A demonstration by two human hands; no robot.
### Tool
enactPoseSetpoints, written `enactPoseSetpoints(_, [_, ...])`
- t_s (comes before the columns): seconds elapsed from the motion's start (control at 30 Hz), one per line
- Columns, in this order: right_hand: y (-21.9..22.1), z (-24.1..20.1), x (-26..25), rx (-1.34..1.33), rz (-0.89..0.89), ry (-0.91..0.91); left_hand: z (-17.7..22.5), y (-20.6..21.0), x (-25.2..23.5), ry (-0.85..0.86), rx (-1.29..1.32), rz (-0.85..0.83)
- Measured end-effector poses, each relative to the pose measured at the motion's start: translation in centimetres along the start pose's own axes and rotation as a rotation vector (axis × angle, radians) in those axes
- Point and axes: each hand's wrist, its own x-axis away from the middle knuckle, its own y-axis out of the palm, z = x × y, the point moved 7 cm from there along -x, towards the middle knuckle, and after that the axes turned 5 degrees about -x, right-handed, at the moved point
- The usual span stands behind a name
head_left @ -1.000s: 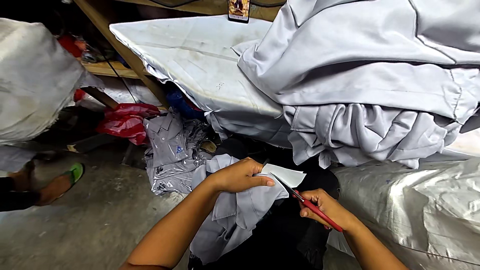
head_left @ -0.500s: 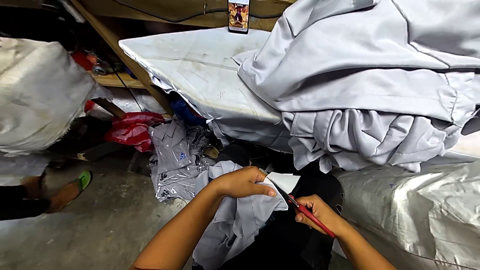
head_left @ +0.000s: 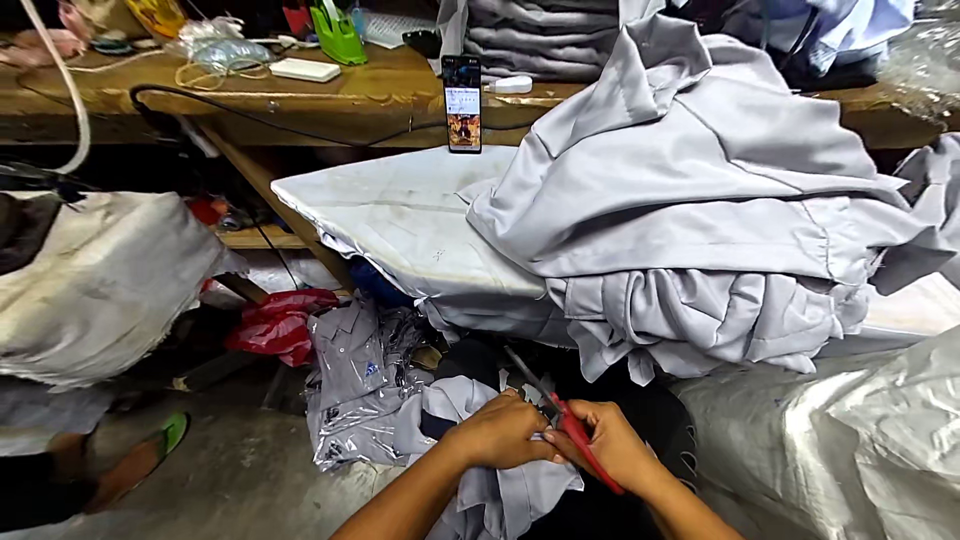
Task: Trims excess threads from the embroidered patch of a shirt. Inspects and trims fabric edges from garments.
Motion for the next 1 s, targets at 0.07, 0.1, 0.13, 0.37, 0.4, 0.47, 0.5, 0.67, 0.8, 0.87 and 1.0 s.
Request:
enactPoseSetpoints(0.07, [0.8, -0.6, -0.9, 0.021, -0.075, 0.003, -0.2, 0.1, 0.4, -0.012, -0.020, 0.026])
enactPoseSetpoints(0.1, [1.1, -0.7, -1.3, -0.002, -0.098, -0.021, -0.4, 0.2, 0.8, 0.010, -0.015, 0.051])
enactPoseSetpoints(0.13, [1.4, -0.9, -1.5, -0.024, -0.112, -0.053, -0.7, 0.4, 1.3, 0.047, -0.008, 0.073])
enactPoseSetpoints(0.37, [1.9, -3.5, -1.3, 0.145, 0.247, -0.424, -4.4, -1.0, 6.7, -0.019, 0.075, 0.117])
enactPoseSetpoints(0.4, [2.1, -3.9, -1.4, 0.137, 0.316, -0.466, -4.6, -1.9, 7.7, -0.098, 0.056, 0.216])
enactPoseSetpoints(0.47, [2.5, -4.5, -2.1, 0.085, 0.413, -0.495, -4.5, -3.8, 9.9, -0.304, -0.083, 0.482])
enactPoseSetpoints(0.5, [2.8, -4.8, -2.7, 0.053, 0.434, -0.495, -4.0, -4.5, 11.0, -0.382, -0.163, 0.615])
enactPoseSetpoints(0.67, [4.5, -7.7, -5.8, -0.020, 0.268, -0.380, -0.2, -5.9, 14.0, -0.315, -0.558, 1.000])
enactPoseSetpoints(0.8, [5.1, -8.8, -7.3, -0.049, 0.178, -0.286, 1.1, -5.1, 14.1, -0.368, -0.634, 1.116])
enactPoseSetpoints(0.87, [4.4, -8.7, -7.1, -0.123, 0.294, -0.348, 1.1, -3.5, 13.6, -0.428, -0.518, 1.263])
enactPoseSetpoints(1.0, [2.5, -7.4, -5.8, -0.362, 0.461, -0.461, 0.0, 1.5, 11.3, -0.262, 0.042, 1.215])
